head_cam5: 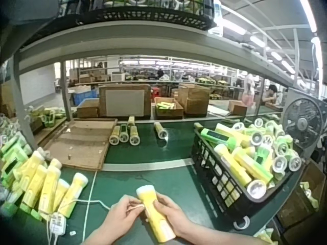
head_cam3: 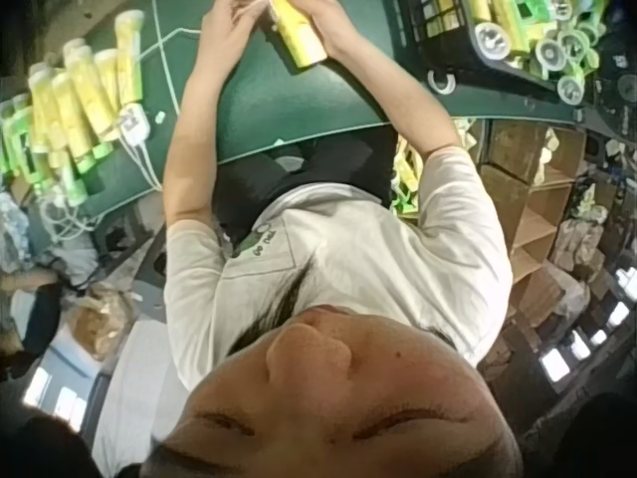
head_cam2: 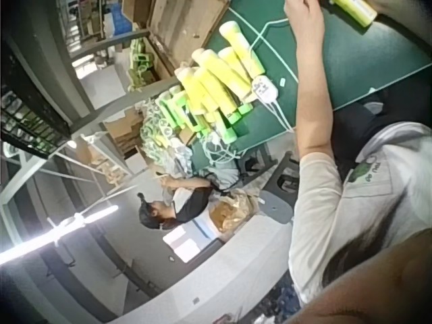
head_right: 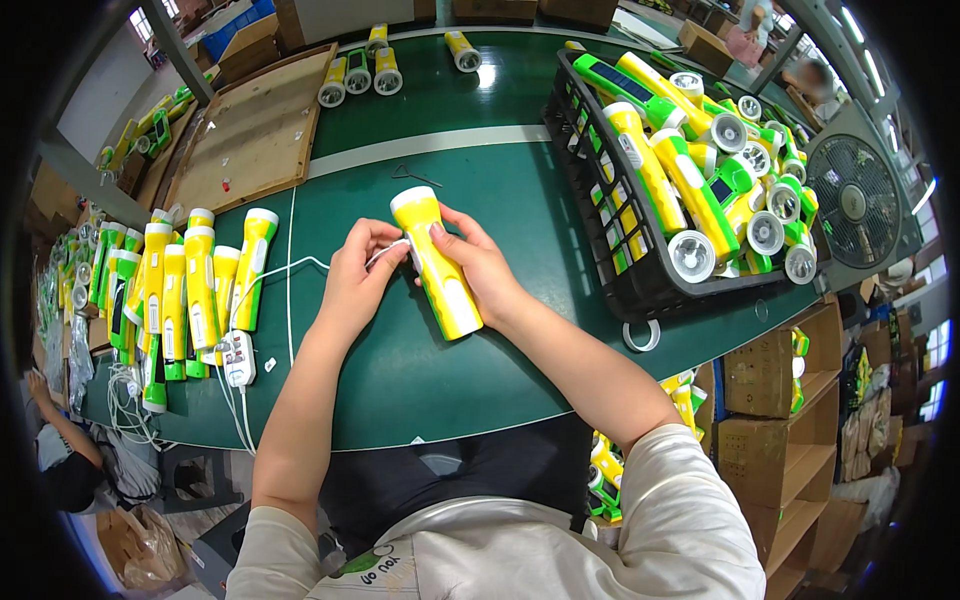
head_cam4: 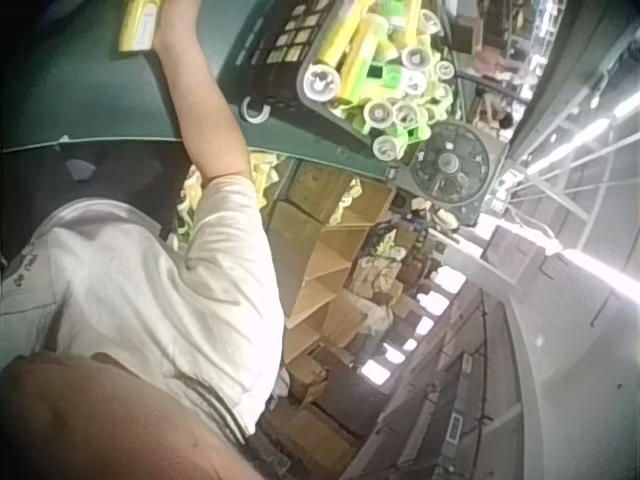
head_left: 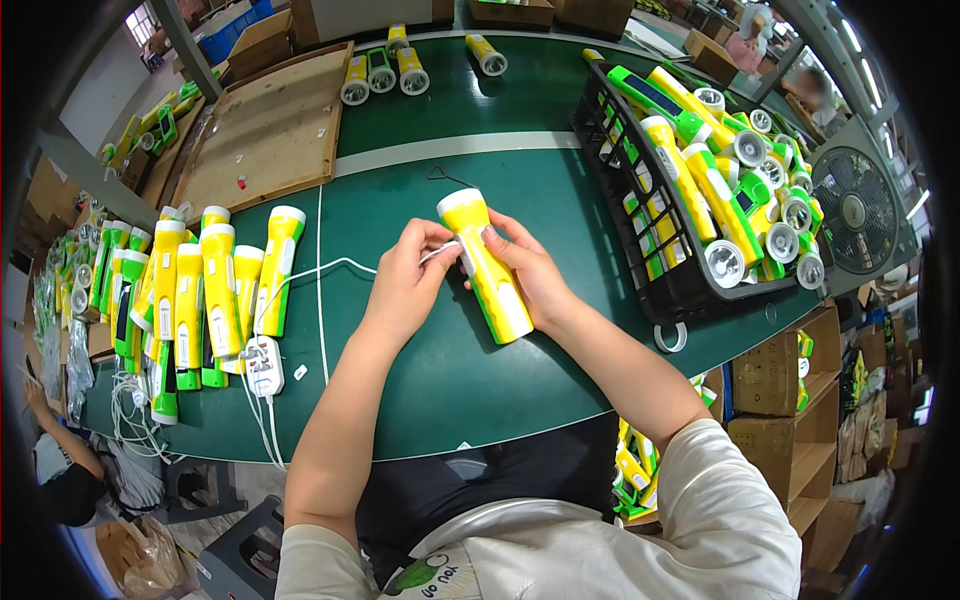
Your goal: Assembling solar-powered flashlights by attaching charging cords and testing the light functionality.
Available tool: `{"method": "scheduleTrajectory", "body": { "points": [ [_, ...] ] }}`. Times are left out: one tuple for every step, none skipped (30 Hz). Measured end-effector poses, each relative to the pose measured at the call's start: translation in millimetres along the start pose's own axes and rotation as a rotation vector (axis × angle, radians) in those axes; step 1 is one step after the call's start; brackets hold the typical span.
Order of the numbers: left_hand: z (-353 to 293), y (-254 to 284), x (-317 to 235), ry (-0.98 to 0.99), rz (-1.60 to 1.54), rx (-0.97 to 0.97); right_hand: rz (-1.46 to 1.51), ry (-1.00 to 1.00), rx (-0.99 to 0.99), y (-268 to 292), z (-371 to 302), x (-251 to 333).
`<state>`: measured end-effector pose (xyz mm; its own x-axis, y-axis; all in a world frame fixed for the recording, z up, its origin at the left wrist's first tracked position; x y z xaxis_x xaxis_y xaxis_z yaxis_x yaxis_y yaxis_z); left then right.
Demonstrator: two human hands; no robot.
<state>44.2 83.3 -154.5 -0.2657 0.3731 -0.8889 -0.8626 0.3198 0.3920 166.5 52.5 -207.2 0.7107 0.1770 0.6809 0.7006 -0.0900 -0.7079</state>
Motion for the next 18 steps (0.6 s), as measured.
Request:
{"method": "scheduleTrajectory", "body": {
  "points": [
    [-0.9,1.6,-9.3,-0.082,0.115,-0.025,0.013,-0.016,-0.01,1.2,0.3,-0.1],
    [-1.6,0.6,-12.0,-0.113,0.111,-0.025,0.019,-0.006,-0.015,1.5,-0.1,1.5],
    [-2.0,1.5,-8.7,-0.107,0.108,-0.03,0.015,-0.012,-0.015,0.3,-0.4,0.9],
    [-2.8,4.1,-11.3,-0.186,0.181,-0.063,0.003,-0.01,-0.01,-1.2,-0.6,0.8],
    [-4.2,6.1,-15.0,-0.265,0.254,-0.097,-0.009,-0.008,-0.004,-2.2,-0.6,0.3],
    [-3.5,6.1,-12.6,-0.259,0.25,-0.098,-0.012,-0.014,-0.008,-1.3,-0.6,-1.4],
    [-4.1,6.4,-14.8,-0.305,0.23,-0.108,-0.05,0.012,0.01,-2.4,-0.5,-0.3],
    [-5.4,7.1,-17.0,-0.35,0.211,-0.119,-0.089,0.039,0.028,-3.8,-0.5,0.8],
    [-4.8,8.1,-15.7,-0.346,0.206,-0.12,-0.092,0.035,0.025,-3.1,-0.4,0.4],
    [-6.8,8.5,-21.8,-0.413,0.286,-0.127,-0.074,0.027,0.03,-3.9,-0.5,0.1],
    [-9.2,8.0,-28.7,-0.479,0.366,-0.134,-0.056,0.019,0.036,-5.0,-0.5,-0.2],
    [-8.6,8.9,-32.3,-0.476,0.362,-0.134,-0.058,0.016,0.032,-5.3,-1.0,0.2],
    [-12.1,11.4,-44.2,-0.554,0.439,-0.186,0.005,0.024,0.049,-8.0,-1.3,1.5],
    [-16.9,11.7,-53.3,-0.631,0.517,-0.239,0.067,0.033,0.067,-9.7,-1.5,2.4],
    [-17.6,11.3,-53.3,-0.63,0.515,-0.24,0.066,0.032,0.066,-8.6,-0.2,1.2],
    [-20.8,12.7,-55.4,-0.656,0.539,-0.279,0.072,0.033,0.123,-11.5,0.9,-0.3],
    [-23.7,14.4,-57.4,-0.681,0.563,-0.319,0.078,0.033,0.179,-15.0,1.2,-0.7],
    [-23.6,15.2,-56.6,-0.678,0.56,-0.318,0.077,0.03,0.176,-12.9,1.5,-0.8]
  ]
}}
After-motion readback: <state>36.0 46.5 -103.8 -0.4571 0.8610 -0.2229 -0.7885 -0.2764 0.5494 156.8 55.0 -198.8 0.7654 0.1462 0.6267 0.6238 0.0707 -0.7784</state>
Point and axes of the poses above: each hand's wrist, its own z-axis towards the middle knuckle, its own y-axis out of the back of the hand, x = y × z, the point moved 9 cm from there along z, towards the middle knuckle, and after that the axes turned 8 degrees about z, right-handed, at the moved point
